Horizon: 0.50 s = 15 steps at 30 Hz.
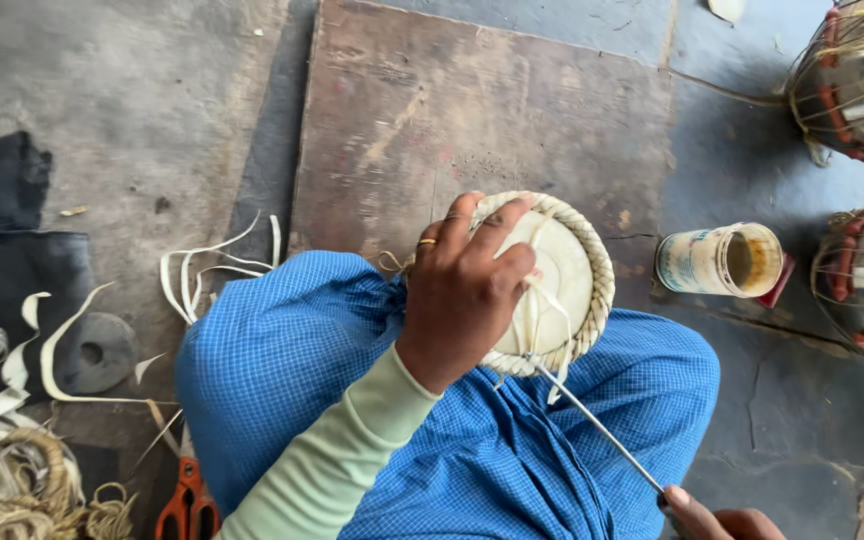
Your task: The person sits cross-legged on the floor and threads a leather strap through the rim of a tabla drum, using a metal rod to pull the strap tight around the drum body. They repeatedly feed, pull, and cinch the strap, working around the drum head to lace it.
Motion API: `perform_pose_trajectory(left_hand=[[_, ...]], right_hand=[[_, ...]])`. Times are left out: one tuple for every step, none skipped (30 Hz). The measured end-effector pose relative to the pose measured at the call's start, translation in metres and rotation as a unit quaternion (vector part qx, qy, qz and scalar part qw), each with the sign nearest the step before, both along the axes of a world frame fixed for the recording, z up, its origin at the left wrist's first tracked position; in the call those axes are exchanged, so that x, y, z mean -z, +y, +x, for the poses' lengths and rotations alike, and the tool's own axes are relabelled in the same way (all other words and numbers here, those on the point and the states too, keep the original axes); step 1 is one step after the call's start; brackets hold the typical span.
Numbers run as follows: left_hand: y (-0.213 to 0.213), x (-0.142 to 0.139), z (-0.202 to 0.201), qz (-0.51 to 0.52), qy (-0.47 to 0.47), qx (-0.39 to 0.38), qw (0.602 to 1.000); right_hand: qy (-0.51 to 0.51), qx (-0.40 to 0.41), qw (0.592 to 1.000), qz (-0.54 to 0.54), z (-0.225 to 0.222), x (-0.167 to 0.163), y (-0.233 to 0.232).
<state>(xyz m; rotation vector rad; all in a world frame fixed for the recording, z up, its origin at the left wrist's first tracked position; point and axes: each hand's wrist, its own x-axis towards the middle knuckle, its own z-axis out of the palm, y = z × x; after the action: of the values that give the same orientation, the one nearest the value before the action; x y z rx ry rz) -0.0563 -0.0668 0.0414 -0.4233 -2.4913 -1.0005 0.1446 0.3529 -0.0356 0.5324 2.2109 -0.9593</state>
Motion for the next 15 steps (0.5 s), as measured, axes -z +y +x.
perform_pose_trajectory(left_hand=[[0.001, 0.0, 0.0, 0.001, 0.002, 0.001, 1.0], [0.002, 0.0, -0.001, 0.005, 0.008, 0.003, 1.0], [0.003, 0.001, -0.003, 0.008, 0.017, 0.002, 1.0], [0.003, 0.002, -0.002, 0.009, 0.022, -0.002, 1.0], [0.003, 0.004, -0.001, 0.01, 0.023, -0.005, 1.0], [0.002, 0.005, 0.001, 0.013, 0.018, -0.003, 1.0], [0.002, 0.007, 0.001, 0.013, 0.015, -0.003, 1.0], [0.002, 0.007, 0.002, 0.012, 0.012, 0.001, 1.0], [0.003, 0.008, 0.002, 0.007, 0.013, 0.0, 1.0], [0.004, 0.008, 0.001, 0.001, 0.019, -0.002, 1.0], [0.004, 0.007, 0.0, -0.008, 0.023, -0.002, 1.0], [0.005, 0.006, 0.0, -0.006, 0.022, 0.006, 1.0], [0.007, 0.005, -0.002, -0.002, 0.022, 0.011, 1.0], [0.006, 0.004, -0.002, -0.003, 0.021, 0.013, 1.0], [0.004, 0.003, 0.0, -0.023, 0.036, 0.005, 0.999]], right_hand=[[0.01, 0.024, 1.0, -0.012, 0.0, 0.005, -0.006], [0.023, 0.051, 0.998, -0.026, -0.001, 0.008, -0.011], [0.038, 0.081, 0.995, -0.044, 0.001, 0.012, -0.018], [0.05, 0.108, 0.991, -0.061, 0.004, 0.015, -0.026], [0.058, 0.136, 0.986, -0.079, 0.009, 0.018, -0.036], [0.067, 0.159, 0.98, -0.097, 0.014, 0.022, -0.046], [0.077, 0.181, 0.974, -0.117, 0.02, 0.027, -0.057], [0.086, 0.199, 0.967, -0.131, 0.027, 0.031, -0.067], [0.098, 0.213, 0.961, -0.144, 0.034, 0.034, -0.076], [0.112, 0.227, 0.955, -0.157, 0.041, 0.037, -0.082], [0.123, 0.24, 0.948, -0.168, 0.047, 0.04, -0.09], [0.139, 0.253, 0.941, -0.177, 0.053, 0.042, -0.095], [0.155, 0.266, 0.933, -0.187, 0.057, 0.043, -0.099], [0.17, 0.274, 0.926, -0.195, 0.06, 0.045, -0.103], [0.187, 0.283, 0.918, -0.208, 0.063, 0.045, -0.104]])
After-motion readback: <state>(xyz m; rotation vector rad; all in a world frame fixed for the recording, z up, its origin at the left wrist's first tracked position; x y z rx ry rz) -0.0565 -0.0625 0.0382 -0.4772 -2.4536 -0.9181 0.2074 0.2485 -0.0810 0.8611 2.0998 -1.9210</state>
